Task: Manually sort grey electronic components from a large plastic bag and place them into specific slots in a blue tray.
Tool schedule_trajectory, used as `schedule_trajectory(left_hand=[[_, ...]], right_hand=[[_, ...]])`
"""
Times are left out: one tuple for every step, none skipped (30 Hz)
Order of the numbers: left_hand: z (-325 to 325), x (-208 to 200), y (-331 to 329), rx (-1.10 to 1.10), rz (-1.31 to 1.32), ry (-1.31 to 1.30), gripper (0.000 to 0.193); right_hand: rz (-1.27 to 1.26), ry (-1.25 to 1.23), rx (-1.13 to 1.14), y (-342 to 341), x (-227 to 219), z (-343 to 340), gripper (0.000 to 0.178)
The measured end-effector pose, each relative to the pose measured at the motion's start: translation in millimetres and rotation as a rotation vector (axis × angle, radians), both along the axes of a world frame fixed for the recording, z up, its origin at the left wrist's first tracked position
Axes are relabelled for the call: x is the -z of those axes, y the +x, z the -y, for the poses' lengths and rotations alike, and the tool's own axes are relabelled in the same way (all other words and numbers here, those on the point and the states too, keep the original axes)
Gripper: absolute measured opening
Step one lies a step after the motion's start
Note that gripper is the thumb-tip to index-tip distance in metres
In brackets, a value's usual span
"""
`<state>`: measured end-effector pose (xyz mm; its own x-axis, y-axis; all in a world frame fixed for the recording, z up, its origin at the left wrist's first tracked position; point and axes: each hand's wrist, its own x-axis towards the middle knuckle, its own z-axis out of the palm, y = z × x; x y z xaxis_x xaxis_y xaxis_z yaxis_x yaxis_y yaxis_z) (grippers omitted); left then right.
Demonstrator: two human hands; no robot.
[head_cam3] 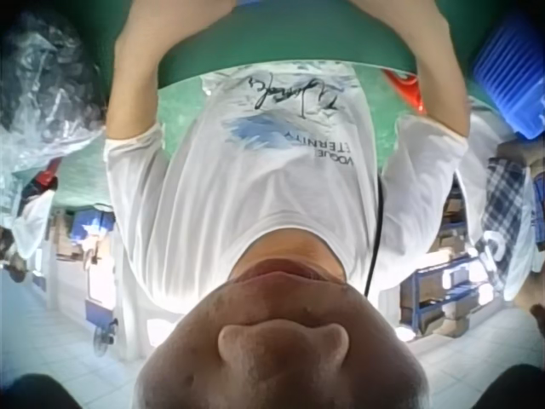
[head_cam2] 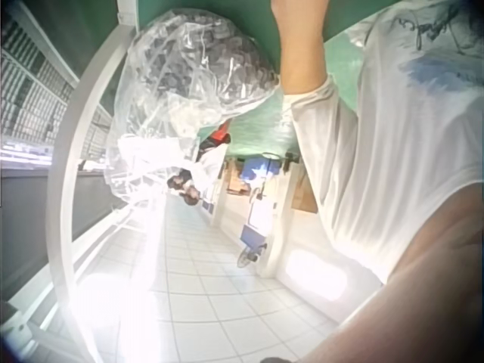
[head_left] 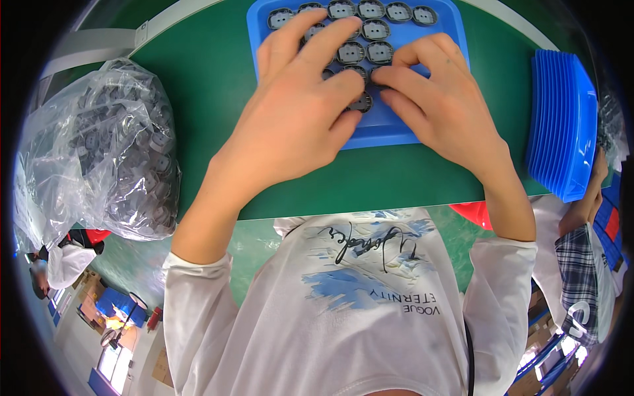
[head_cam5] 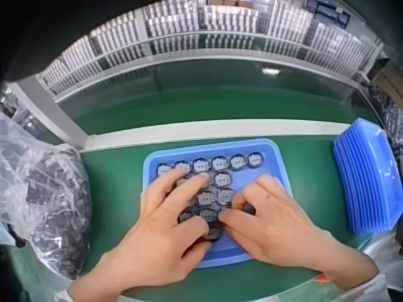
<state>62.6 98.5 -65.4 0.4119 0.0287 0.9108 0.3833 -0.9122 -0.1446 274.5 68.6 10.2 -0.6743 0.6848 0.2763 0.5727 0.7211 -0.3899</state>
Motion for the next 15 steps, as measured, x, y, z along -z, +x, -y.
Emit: schedule_trajectory(left_hand=[[2.1,-4.0,-0.7,0.006,0.067,-0.042,0.012],[3.7,-13.5,-0.8,0.021,0.136,-0.084,0.012],[19.1,-28.6,-6.5,0.025,0.135,-0.086,0.012],[44.7,-58.5,-13.5,-0.179,-0.066,-0.547,0.014],[59.7,-74.9,-19.2,-0.389,-0.275,-1.001,0.018],[62.3,-74.8,-22.5,-0.416,-0.283,-0.991,0.021],[64.1,-72.7,-23.1,-0.419,-0.283,-0.991,0.021],[65.8,-70.4,-23.7,-0.417,-0.268,-0.999,0.022],[66.8,-69.1,-24.1,-0.413,-0.252,-1.005,0.023],[67.0,-68.8,-24.1,-0.415,-0.251,-1.005,0.023],[66.9,-68.5,-23.1,-0.414,-0.248,-0.999,0.023],[66.6,-68.3,-21.8,-0.412,-0.244,-0.994,0.024],[66.5,-68.1,-20.1,-0.415,-0.241,-0.993,0.024],[66.0,-68.0,-18.0,-0.398,-0.238,-0.997,0.025],[65.5,-68.3,-16.2,-0.380,-0.235,-1.000,0.025]], right_hand=[[-0.005,-0.001,-0.005,-0.7,-0.8,-1.6,0.024],[-0.017,0.020,-0.046,-1.6,-1.7,-2.5,0.026],[-0.029,0.040,-0.088,-2.5,-2.0,-3.3,0.029],[-0.028,0.039,-0.079,-3.3,-1.6,-3.4,0.029],[-0.004,0.040,-0.084,-4.7,-2.1,-2.8,0.029],[0.016,0.041,-0.096,-6.7,-2.6,-2.7,0.030],[0.015,0.041,-0.099,-6.9,-2.3,-3.2,0.030],[0.036,0.059,-0.097,-6.8,-2.1,-3.6,0.030],[0.057,0.077,-0.094,-6.8,-1.8,-3.9,0.030],[0.057,0.078,-0.096,-7.3,-1.5,-4.4,0.030],[0.050,0.083,-0.094,-7.7,-1.3,-4.8,0.030],[0.044,0.087,-0.091,-8.0,-1.2,-5.2,0.030],[0.045,0.088,-0.095,-8.2,-1.9,-5.2,0.030],[0.054,0.086,-0.081,-8.2,-3.3,-5.0,0.030],[0.064,0.085,-0.067,-7.8,-5.1,-4.8,0.030]])
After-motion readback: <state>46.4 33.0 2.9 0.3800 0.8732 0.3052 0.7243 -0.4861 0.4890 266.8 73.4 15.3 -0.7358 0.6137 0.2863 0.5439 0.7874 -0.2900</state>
